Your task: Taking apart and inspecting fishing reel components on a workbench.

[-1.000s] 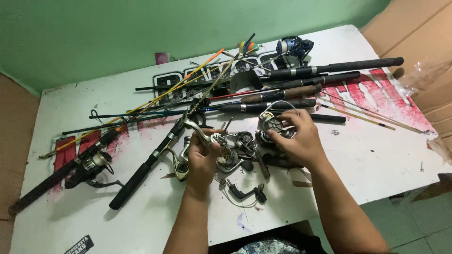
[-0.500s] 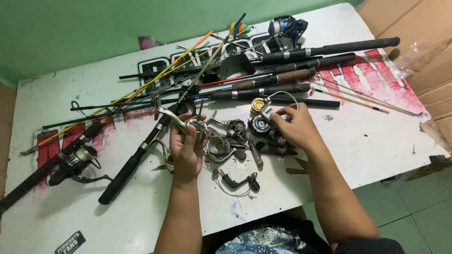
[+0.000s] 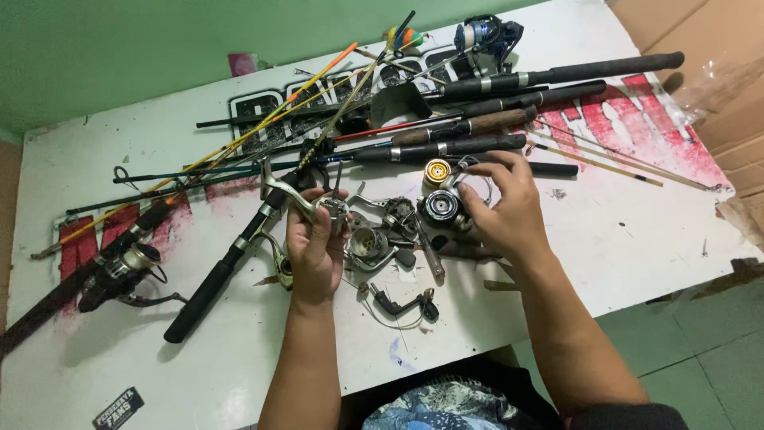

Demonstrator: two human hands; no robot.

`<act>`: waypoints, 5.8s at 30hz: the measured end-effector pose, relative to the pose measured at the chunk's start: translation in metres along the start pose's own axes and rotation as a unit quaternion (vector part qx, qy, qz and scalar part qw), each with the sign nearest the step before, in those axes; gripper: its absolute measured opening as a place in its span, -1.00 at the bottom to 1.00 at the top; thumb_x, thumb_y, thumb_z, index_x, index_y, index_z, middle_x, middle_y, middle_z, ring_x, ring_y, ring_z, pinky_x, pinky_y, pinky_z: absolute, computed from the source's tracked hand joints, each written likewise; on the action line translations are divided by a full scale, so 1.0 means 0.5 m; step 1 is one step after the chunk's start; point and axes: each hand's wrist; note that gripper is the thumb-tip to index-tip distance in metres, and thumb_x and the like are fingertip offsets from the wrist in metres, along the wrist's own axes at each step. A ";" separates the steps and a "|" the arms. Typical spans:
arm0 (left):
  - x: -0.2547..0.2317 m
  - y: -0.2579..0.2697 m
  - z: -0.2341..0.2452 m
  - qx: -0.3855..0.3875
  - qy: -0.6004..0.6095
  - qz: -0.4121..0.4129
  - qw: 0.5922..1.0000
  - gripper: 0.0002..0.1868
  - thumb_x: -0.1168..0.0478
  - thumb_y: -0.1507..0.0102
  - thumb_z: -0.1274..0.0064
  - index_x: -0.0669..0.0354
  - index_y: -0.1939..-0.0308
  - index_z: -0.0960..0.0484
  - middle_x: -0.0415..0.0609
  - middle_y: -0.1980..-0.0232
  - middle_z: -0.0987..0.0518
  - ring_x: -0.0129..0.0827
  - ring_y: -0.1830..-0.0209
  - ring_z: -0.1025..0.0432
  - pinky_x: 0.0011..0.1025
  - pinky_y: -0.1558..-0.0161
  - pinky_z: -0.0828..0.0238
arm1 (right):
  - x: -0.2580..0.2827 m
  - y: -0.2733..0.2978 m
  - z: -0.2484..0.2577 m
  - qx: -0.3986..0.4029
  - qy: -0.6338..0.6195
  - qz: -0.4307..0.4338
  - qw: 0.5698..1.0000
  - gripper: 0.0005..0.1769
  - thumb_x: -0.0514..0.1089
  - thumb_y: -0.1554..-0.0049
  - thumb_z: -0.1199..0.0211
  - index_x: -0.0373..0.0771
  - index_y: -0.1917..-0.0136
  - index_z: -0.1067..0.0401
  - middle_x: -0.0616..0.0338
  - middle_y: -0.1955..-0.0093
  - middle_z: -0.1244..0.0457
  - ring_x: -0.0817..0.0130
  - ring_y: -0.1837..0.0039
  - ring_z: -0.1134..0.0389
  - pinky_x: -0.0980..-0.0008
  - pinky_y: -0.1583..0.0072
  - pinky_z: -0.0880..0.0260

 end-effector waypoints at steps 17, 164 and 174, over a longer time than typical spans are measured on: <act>-0.013 -0.003 0.006 -0.013 -0.012 -0.012 1.000 -0.48 -0.11 -0.33 -0.07 0.04 -0.23 -0.33 0.23 -0.17 -0.56 -0.35 0.29 -0.61 -0.58 0.27 -0.62 | 0.037 0.020 0.036 0.207 0.060 0.025 0.976 -0.77 -0.28 0.00 -0.41 -0.19 0.02 -0.54 0.11 0.14 -0.38 0.10 0.06 -0.48 0.20 -0.05 -0.50; 0.019 0.011 -0.061 0.190 -0.075 -0.025 0.979 -0.42 0.30 -0.31 -0.15 0.24 -0.39 -0.34 0.15 -0.13 -0.57 -0.23 0.01 -0.54 -0.37 0.00 -0.57 | 0.182 0.012 -0.060 -0.033 -0.066 0.239 0.968 -0.82 -0.29 -0.11 -0.29 -0.29 -0.02 -0.54 0.01 -0.09 -0.35 0.25 -0.02 -0.38 0.36 -0.02 -0.48; 0.017 0.009 -0.066 0.201 -0.073 -0.037 0.976 -0.52 0.30 -0.35 -0.08 0.12 -0.35 -0.35 0.17 -0.13 -0.56 -0.16 -0.04 -0.56 -0.33 -0.02 -0.64 | 0.220 0.015 -0.032 -0.008 -0.082 0.238 0.968 -0.74 -0.30 -0.03 -0.37 -0.25 -0.03 -0.55 0.09 -0.14 -0.36 0.20 -0.09 -0.37 0.24 -0.12 -0.41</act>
Point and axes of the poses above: each hand's wrist, its own y-axis away from the middle knuckle, its own z-axis out of the back of the hand, x = y × z
